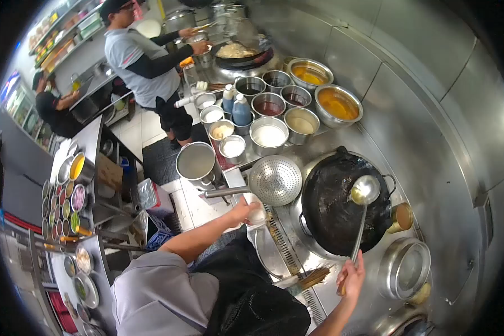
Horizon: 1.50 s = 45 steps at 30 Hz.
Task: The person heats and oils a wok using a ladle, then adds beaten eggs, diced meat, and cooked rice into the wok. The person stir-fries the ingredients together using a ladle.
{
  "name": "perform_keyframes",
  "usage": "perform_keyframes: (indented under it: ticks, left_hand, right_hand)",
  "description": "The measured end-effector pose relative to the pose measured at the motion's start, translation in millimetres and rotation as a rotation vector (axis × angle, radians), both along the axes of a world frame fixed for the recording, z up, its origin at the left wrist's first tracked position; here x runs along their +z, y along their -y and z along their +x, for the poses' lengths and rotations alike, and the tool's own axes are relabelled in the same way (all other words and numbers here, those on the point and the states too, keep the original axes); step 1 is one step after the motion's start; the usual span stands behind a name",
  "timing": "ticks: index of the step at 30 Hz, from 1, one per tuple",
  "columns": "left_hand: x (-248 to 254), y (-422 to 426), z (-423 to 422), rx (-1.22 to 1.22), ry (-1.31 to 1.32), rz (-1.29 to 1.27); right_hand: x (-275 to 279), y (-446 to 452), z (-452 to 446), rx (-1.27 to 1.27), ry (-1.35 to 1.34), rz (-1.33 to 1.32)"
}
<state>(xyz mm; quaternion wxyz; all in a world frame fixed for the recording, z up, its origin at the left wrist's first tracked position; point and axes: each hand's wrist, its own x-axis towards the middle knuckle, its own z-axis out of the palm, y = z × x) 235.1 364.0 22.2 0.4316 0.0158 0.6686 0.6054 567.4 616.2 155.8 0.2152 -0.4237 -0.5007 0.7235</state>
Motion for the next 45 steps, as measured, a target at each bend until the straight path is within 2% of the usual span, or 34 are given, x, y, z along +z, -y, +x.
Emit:
perform_keyframes:
  ticks: [1,3,5,7,8,10,11,12,13,14,15,17,19,20,23,24,25,26,27,28,30,31,32,34,36,39,42,43,45]
  left_hand:
    - [-6,10,-3,0.018,-0.012,-0.034]
    - [-17,27,-6,0.075,-0.039,-0.098]
    - [-27,39,-12,-0.1,-0.13,-0.16]
    - [-19,44,-16,-0.131,-0.126,-0.204]
    - [-26,46,-21,-0.217,-0.294,-0.211]
    - [-52,46,-30,-0.372,-0.616,-0.261]
    - [-44,45,-34,-0.43,-0.604,-0.284]
    - [-109,44,-47,-0.431,-0.754,-0.269]
    - [-109,44,-45,-0.389,-0.819,-0.226]
    - [-91,43,-45,-0.452,-0.875,-0.294]
    - [-70,44,-39,-0.376,-0.706,-0.098]
    - [-71,39,-34,-0.252,-0.643,0.07]
    - [-68,36,-36,-0.272,-0.574,-0.032]
    - [-65,35,-37,-0.273,-0.569,-0.023]
    - [-65,34,-43,-0.351,-0.654,-0.128]
    - [-85,28,-43,-0.346,-0.716,-0.041]
    - [-81,28,-43,-0.309,-0.776,0.036]
    - [-79,30,-41,-0.326,-0.948,0.01]
    - [-77,28,-39,-0.313,-0.927,-0.061]
    - [-81,26,-37,-0.252,-0.959,-0.051]
    - [-70,24,-35,-0.331,-0.731,-0.103]
    - [-98,20,-29,-0.222,-0.929,-0.012]
    - [-86,22,-23,-0.206,-0.776,-0.004]
    - [-67,29,-16,-0.187,-0.805,-0.053]
    - [-78,25,-13,-0.118,-0.944,-0.164]
    - [-75,38,16,0.174,-0.993,-0.126]
    - [-66,79,27,0.246,-0.851,-0.164]
    - [-70,91,30,0.244,-0.839,-0.16]
    - [-90,114,33,0.389,-0.878,-0.194]
  right_hand:
    - [0,4,12,-0.014,0.143,0.075]
    - [-13,5,38,0.042,0.211,0.186]
    - [-23,9,61,0.089,0.277,0.29]
    - [-27,17,82,0.129,0.544,0.506]
    - [-35,17,88,0.118,0.554,0.499]
    - [-57,34,118,0.184,0.618,0.777]
    - [-46,50,116,0.182,0.627,0.712]
    - [-31,68,109,0.178,0.637,0.648]
    - [-11,87,95,0.143,0.64,0.44]
    - [-10,99,92,0.099,0.536,0.34]
    - [20,116,73,0.062,0.502,0.189]
    - [37,130,49,-0.037,0.402,-0.035]
    - [51,135,19,-0.157,0.234,-0.275]
    - [35,128,18,-0.119,0.064,-0.317]
    - [16,108,-8,-0.092,-0.09,-0.387]
    - [9,103,-14,-0.077,-0.004,-0.284]
    - [4,100,-14,-0.033,0.004,-0.28]
    - [-2,95,-13,0.085,0.211,0.024]
    - [-10,87,-20,0.24,0.381,0.355]
    - [-31,85,-20,0.183,0.515,0.639]
    - [-50,77,1,0.163,0.413,0.567]
    - [-48,83,10,0.191,0.449,0.614]
    - [-51,79,17,0.245,0.571,0.762]
    - [-64,64,11,0.342,0.69,0.916]
    - [-84,57,2,0.383,0.75,1.001]
    - [-108,43,-9,0.429,0.767,1.05]
    - [-118,33,-9,0.451,0.794,1.061]
    - [-119,33,-7,0.443,0.798,1.058]
    - [-121,32,-3,0.429,0.807,1.056]
